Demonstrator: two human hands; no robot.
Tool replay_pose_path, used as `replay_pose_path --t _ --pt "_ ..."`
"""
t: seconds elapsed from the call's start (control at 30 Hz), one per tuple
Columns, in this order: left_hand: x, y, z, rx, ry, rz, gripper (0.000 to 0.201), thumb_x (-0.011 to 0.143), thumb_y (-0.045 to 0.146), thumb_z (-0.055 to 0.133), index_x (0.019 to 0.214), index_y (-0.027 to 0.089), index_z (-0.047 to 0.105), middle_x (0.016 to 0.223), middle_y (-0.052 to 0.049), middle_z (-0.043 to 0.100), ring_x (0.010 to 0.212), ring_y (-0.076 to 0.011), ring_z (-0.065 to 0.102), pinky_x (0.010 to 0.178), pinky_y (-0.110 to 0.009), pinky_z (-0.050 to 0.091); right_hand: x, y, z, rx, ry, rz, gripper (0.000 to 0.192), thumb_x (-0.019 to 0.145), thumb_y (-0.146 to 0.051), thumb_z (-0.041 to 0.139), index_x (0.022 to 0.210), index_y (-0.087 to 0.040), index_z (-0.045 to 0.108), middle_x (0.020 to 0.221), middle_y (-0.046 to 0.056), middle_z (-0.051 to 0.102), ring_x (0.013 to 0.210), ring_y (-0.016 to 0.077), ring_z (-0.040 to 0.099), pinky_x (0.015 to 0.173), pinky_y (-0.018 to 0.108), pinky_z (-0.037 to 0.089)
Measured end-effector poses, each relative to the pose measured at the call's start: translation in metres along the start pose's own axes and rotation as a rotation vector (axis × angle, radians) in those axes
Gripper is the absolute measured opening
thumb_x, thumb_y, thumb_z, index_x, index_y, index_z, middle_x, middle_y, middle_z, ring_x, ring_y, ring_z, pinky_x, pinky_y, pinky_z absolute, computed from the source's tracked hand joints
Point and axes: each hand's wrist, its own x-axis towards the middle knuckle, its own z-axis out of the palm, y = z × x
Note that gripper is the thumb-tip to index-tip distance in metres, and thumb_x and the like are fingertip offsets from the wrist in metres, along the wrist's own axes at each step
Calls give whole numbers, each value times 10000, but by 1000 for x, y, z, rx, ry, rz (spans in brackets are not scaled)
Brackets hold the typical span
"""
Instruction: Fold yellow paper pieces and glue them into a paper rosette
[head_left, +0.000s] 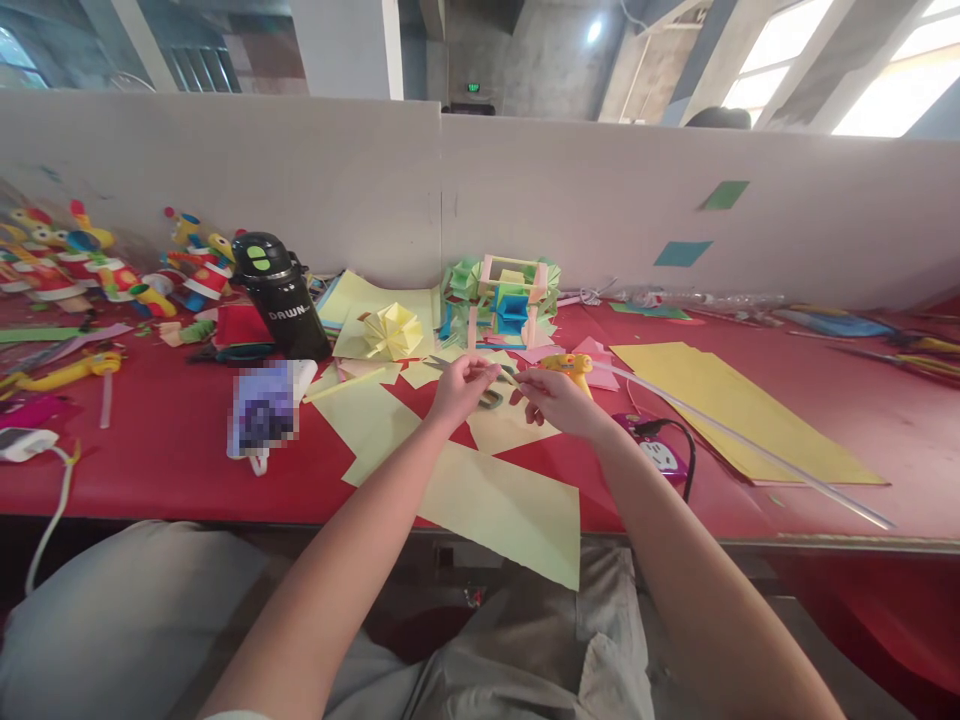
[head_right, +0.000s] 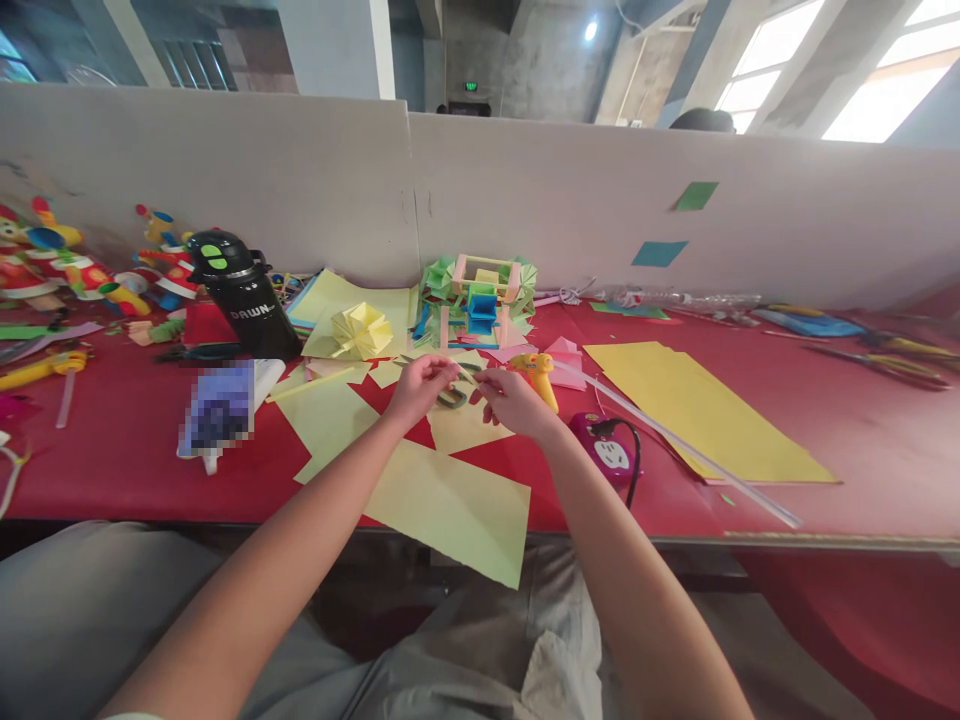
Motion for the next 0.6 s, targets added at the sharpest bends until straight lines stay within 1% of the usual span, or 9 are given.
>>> replay_pose_path --t 0.1,0.2,0.3,0.4,0.5,0.6 --pt "2 1 -4 -95 -33 -62 316 793 453 732 866 148 694 800 -81 738 650 -147 651 643 -277 512 0 -6 5 -17 4 -17 217 968 -168 440 1107 -146 605 927 84 719 517 80 583 483 206 481" --pt "3 1 -8 -147 -38 -127 294 771 436 749 843 152 721 820 -87 756 636 -146 645 591 -269 474 -1 -12 8 -123 41 -24 232 964 -171 445 1123 -146 612 950 82 720 540 89 593 527 222 477" --pt "4 1 -11 -170 0 -179 254 759 401 755 808 155 717 786 -79 751 646 -148 646 582 -260 450 -1 -17 13 -274 78 -73 275 958 -152 436 1161 -151 622 957 73 730 590 105 602 601 234 473" --pt "3 2 -13 -156 62 -170 227 763 382 740 742 163 688 693 -54 716 610 -137 611 580 -259 434 3 -20 21 -369 109 -141 309 940 -114 422 1155 -158 639 979 65 735 661 124 614 659 240 458" --pt "4 4 -15 -163 135 -177 225 767 365 725 687 169 652 639 -35 677 577 -126 573 589 -264 435 11 -20 28 -387 145 -175 307 925 -101 420 1113 -165 655 982 59 735 721 138 623 691 242 449" --pt "6 2 -18 -189 169 -192 233 768 367 720 680 169 635 631 -28 657 571 -122 557 604 -271 444 20 -19 32 -324 135 -170 284 920 -116 440 1103 -162 651 956 58 736 693 136 612 684 244 456"
